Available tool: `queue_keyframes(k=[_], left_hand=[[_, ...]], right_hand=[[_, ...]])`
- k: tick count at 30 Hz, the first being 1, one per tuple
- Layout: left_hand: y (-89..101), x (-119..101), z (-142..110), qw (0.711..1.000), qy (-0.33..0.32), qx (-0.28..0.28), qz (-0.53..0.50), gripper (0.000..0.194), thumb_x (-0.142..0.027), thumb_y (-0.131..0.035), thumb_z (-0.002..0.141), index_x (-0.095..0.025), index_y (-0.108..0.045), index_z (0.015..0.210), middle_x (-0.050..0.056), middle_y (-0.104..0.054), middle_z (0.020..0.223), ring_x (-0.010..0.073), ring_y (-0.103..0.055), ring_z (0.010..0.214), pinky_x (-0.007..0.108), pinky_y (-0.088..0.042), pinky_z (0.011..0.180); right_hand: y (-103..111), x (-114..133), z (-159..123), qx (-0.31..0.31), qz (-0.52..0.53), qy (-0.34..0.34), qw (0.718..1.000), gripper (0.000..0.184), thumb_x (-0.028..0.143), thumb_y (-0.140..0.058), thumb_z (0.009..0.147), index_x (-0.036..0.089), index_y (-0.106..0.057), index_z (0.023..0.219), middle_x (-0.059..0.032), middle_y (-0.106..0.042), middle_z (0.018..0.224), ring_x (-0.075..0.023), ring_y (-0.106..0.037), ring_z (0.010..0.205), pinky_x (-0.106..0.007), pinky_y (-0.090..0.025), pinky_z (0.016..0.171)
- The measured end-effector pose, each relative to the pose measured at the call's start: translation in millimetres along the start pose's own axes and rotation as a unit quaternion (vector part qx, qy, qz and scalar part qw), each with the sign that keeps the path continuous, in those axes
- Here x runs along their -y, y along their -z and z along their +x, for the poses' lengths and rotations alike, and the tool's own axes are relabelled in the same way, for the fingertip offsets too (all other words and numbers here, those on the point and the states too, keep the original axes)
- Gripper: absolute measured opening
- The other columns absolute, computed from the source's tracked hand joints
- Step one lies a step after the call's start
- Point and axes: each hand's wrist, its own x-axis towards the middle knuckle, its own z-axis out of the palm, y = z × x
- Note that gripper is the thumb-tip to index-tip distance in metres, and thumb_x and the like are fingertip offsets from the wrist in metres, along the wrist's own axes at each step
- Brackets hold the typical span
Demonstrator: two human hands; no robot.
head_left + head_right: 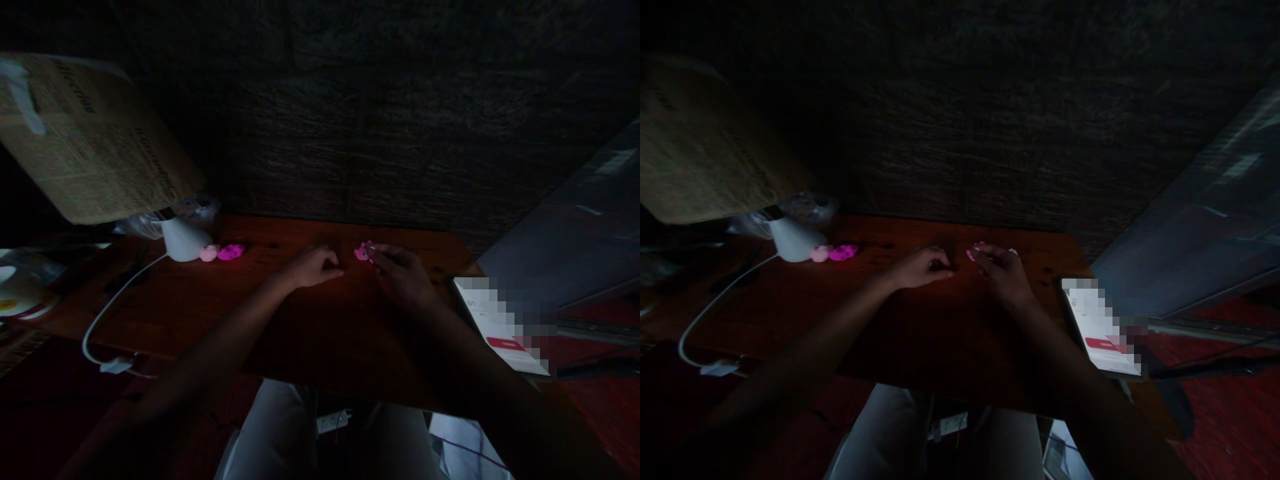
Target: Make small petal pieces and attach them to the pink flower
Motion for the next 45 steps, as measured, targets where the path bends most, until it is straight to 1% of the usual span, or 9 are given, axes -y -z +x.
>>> queue_keyframes(k=[8, 15, 19, 24, 30, 33, 37, 41, 45], left_hand=[[-2.3, -2, 0, 0.998, -0.028, 0.029, 0.041, 0.004, -0.019, -0.068, 0.084, -0.019, -0.072, 0.084, 0.004, -0.070, 0.086, 0.0175, -0.063, 0.081, 0.028, -0.045, 0.078], [-3.5, -8, 0, 0.999, -0.040, -0.014, 0.004, 0.009, -0.020, -0.060, 0.090, -0.018, -0.069, 0.088, 0.004, -0.071, 0.084, 0.0159, -0.063, 0.078, 0.027, -0.044, 0.074], [-6.4, -9, 4, 0.993, -0.041, -0.054, -0.099, 0.010, -0.019, -0.060, 0.089, -0.016, -0.069, 0.088, 0.005, -0.071, 0.086, 0.0149, -0.064, 0.080, 0.027, -0.047, 0.076], [-13.8, -6, 10, 0.955, -0.006, -0.063, -0.290, 0.007, -0.019, -0.070, 0.080, -0.014, -0.071, 0.084, 0.005, -0.073, 0.087, 0.0139, -0.066, 0.082, 0.029, -0.050, 0.082], [-14.6, -8, 11, 0.878, 0.070, -0.087, -0.466, 0.035, -0.020, -0.086, 0.061, -0.014, -0.072, 0.092, 0.003, -0.074, 0.086, 0.0154, -0.068, 0.083, 0.038, -0.050, 0.094], [-13.7, -9, 11, 0.854, 0.086, -0.094, -0.504, 0.039, -0.018, -0.088, 0.058, -0.013, -0.073, 0.094, 0.004, -0.076, 0.086, 0.0150, -0.069, 0.083, 0.041, -0.049, 0.098], [-14.8, -9, 12, 0.842, 0.089, -0.087, -0.525, 0.040, -0.016, -0.089, 0.057, -0.012, -0.073, 0.093, 0.004, -0.076, 0.084, 0.0151, -0.070, 0.081, 0.041, -0.049, 0.097], [-15.9, -12, 12, 0.830, 0.081, -0.075, -0.547, 0.044, -0.015, -0.089, 0.058, -0.013, -0.073, 0.099, 0.005, -0.076, 0.088, 0.0155, -0.070, 0.081, 0.040, -0.051, 0.093], [-15.2, -15, 12, 0.818, 0.089, -0.105, -0.558, 0.046, -0.014, -0.090, 0.055, -0.013, -0.072, 0.097, 0.004, -0.075, 0.089, 0.0143, -0.070, 0.081, 0.036, -0.051, 0.090]], right_hand=[[-3, 1, -2, -0.007, 0.013, -0.010, 1.000, 0.043, 0.057, -0.085, 0.061, 0.019, -0.078, 0.079, -0.0050, -0.072, 0.091, -0.0102, -0.050, 0.061, -0.026, -0.042, 0.054], [-2, 2, -1, -0.002, 0.001, -0.012, 1.000, 0.040, 0.056, -0.085, 0.060, 0.019, -0.078, 0.074, -0.0036, -0.069, 0.081, -0.0107, -0.049, 0.061, -0.027, -0.040, 0.054], [-1, -2, 0, 0.003, 0.006, -0.011, 1.000, 0.040, 0.055, -0.084, 0.061, 0.020, -0.079, 0.078, -0.0038, -0.070, 0.082, -0.0108, -0.048, 0.061, -0.027, -0.039, 0.054], [0, -7, 1, 0.012, 0.015, 0.000, 1.000, 0.037, 0.055, -0.081, 0.066, 0.021, -0.079, 0.080, -0.0025, -0.067, 0.078, -0.0113, -0.049, 0.062, -0.027, -0.039, 0.055], [1, -2, -1, 0.047, -0.015, 0.002, 0.999, 0.040, 0.056, -0.084, 0.064, 0.020, -0.078, 0.081, -0.0006, -0.062, 0.067, -0.0135, -0.050, 0.061, -0.029, -0.040, 0.057], [1, 0, -2, 0.055, -0.022, 0.016, 0.998, 0.038, 0.055, -0.085, 0.064, 0.021, -0.078, 0.078, -0.0005, -0.063, 0.067, -0.0142, -0.051, 0.062, -0.030, -0.041, 0.059], [0, -2, 0, 0.033, 0.001, -0.007, 0.999, 0.036, 0.053, -0.087, 0.060, 0.021, -0.078, 0.075, 0.0000, -0.065, 0.069, -0.0132, -0.051, 0.061, -0.029, -0.041, 0.058], [0, -5, 2, -0.001, 0.057, -0.004, 0.998, 0.036, 0.046, -0.088, 0.060, 0.025, -0.078, 0.087, -0.0007, -0.073, 0.083, -0.0125, -0.054, 0.062, -0.028, -0.041, 0.057], [3, -5, 2, -0.007, 0.077, -0.008, 0.997, 0.032, 0.046, -0.087, 0.062, 0.026, -0.078, 0.085, -0.0025, -0.077, 0.085, -0.0156, -0.062, 0.070, -0.030, -0.046, 0.063]])
